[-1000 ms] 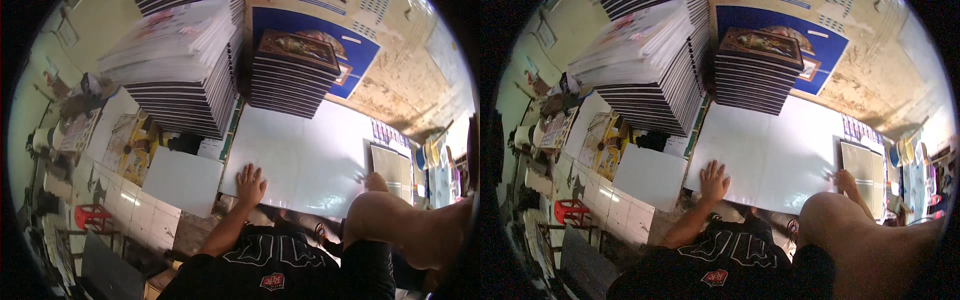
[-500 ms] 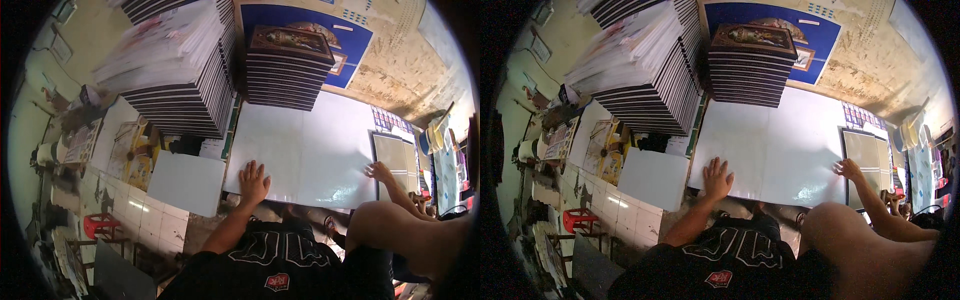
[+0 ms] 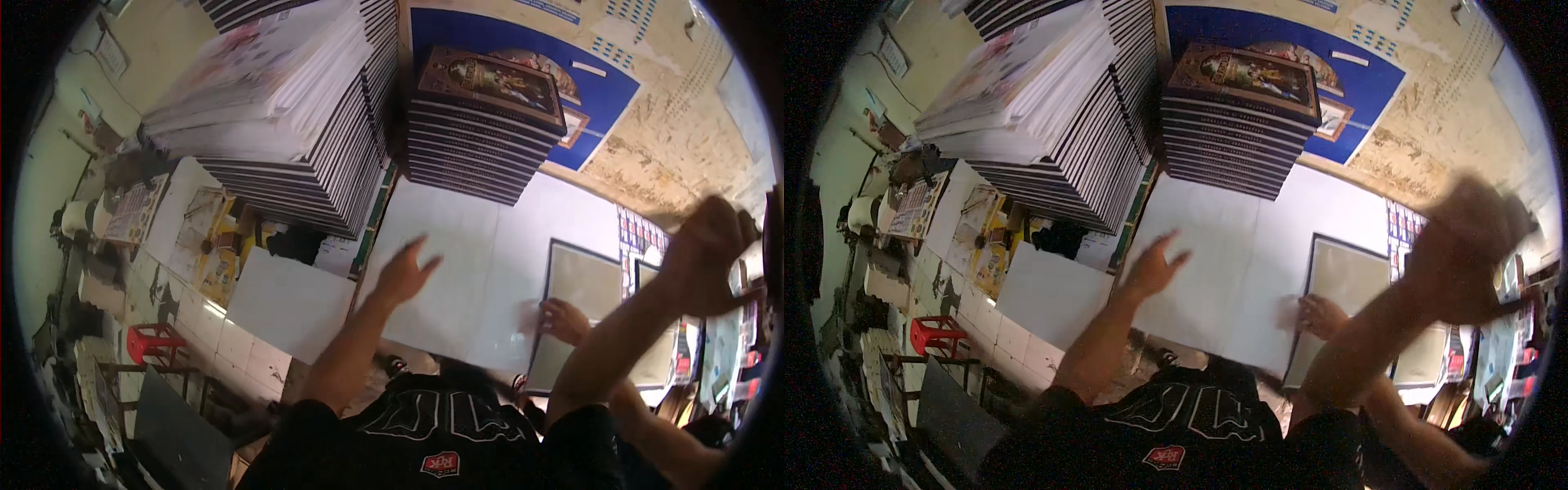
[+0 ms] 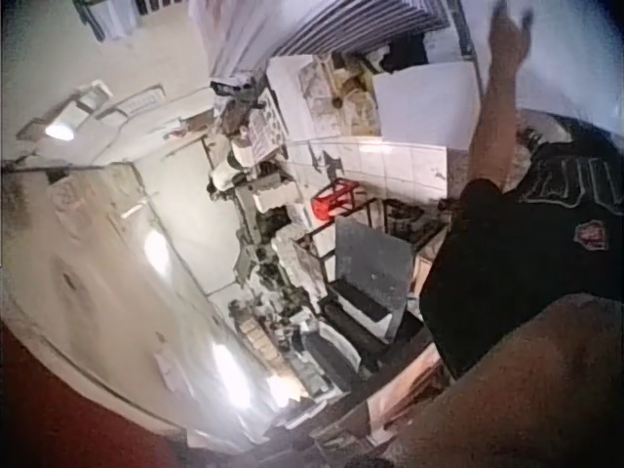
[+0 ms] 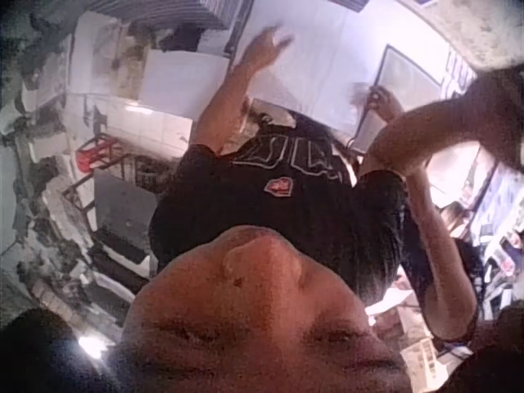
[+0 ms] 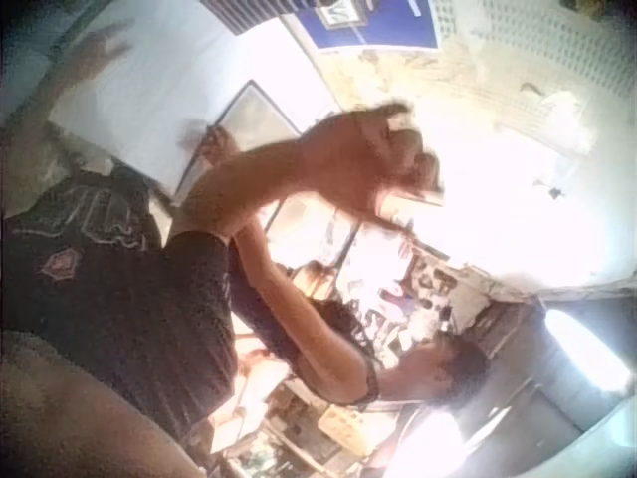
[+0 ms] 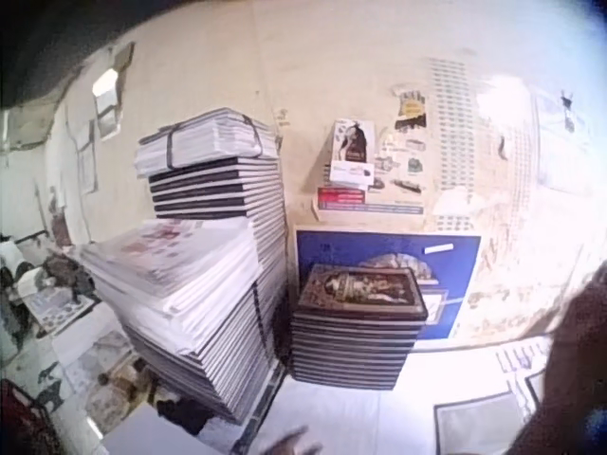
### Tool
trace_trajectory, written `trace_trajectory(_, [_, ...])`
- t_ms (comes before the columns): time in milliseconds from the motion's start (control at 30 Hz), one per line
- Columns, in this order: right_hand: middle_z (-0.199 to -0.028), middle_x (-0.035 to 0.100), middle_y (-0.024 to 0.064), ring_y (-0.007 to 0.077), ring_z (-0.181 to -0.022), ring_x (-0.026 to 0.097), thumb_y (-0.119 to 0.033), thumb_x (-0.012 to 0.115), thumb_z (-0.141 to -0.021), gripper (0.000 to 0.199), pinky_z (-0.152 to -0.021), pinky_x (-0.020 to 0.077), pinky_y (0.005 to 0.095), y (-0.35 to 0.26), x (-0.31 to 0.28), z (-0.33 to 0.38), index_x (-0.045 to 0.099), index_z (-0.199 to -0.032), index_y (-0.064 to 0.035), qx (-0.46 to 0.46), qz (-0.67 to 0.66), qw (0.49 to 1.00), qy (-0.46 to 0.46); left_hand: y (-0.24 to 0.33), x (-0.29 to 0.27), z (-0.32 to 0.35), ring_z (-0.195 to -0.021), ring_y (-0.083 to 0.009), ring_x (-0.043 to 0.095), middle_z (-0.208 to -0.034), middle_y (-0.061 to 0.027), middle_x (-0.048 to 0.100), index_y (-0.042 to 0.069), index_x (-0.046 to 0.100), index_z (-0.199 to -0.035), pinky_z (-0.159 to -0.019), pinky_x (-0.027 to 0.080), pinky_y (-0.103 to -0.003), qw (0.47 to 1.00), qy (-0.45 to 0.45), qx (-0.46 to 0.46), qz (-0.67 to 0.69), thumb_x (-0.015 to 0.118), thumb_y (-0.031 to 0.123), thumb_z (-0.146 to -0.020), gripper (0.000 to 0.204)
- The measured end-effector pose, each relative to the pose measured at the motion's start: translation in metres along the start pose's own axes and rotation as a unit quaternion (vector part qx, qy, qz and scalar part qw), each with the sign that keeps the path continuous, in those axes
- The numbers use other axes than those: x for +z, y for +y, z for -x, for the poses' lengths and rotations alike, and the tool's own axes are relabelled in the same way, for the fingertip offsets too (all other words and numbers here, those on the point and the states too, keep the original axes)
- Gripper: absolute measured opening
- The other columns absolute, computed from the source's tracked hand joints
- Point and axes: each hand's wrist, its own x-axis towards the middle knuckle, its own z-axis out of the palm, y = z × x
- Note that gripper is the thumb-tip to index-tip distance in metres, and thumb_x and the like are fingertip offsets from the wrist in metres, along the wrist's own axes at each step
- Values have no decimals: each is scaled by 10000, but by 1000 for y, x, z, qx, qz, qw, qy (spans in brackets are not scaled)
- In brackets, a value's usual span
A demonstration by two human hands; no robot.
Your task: The person places paper inserts into book folders, folds them closed, and stacks the completed items on a table.
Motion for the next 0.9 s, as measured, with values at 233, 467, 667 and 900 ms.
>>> trace_trajectory(233, [-1546, 309, 129, 297, -1441, 252, -637, 229, -972, 766, -1148, 184, 507, 168, -121, -53, 330, -1479, -72, 190, 188, 915, 301, 81, -131, -220, -1345, -327, 413, -1437, -218, 444, -44, 413, -1406, -1102, 321, -421, 884, 256, 134, 368, 303, 552, -1009, 725])
trace_trajectory(467, [-1594, 169, 120, 261, -1475, 111, -673, 185, -961, 840, -1187, 66, 386, 285, -179, -46, 175, -1532, -57, 209, 187, 956, 89, 88, -136, -317, -1461, -304, 180, -1579, -174, 193, 52, 248, -1511, -1185, 109, -451, 877, 15, 15, 480, 184, 832, -839, 1032])
trace_trajectory(667, [-1582, 201, 119, 277, -1444, 208, -724, 250, -922, 894, -1178, 137, 381, 310, -174, -39, 195, -1535, -76, 185, 139, 964, 130, 60, -116, -331, -1387, -316, 346, -1529, -139, 331, 127, 330, -1495, -1122, 327, -472, 780, -2, -5, 626, 264, 815, -837, 955])
trace_trajectory(900, [-1600, 92, 170, 300, -1473, 90, -580, 205, -1004, 773, -1186, 83, 368, 299, -179, -54, 108, -1531, -22, 136, 478, 867, 42, 62, -128, -332, -1435, -300, 241, -1561, -105, 271, 78, 222, -1523, -1167, 201, -508, 723, 47, 0, 689, 204, 705, -931, 863])
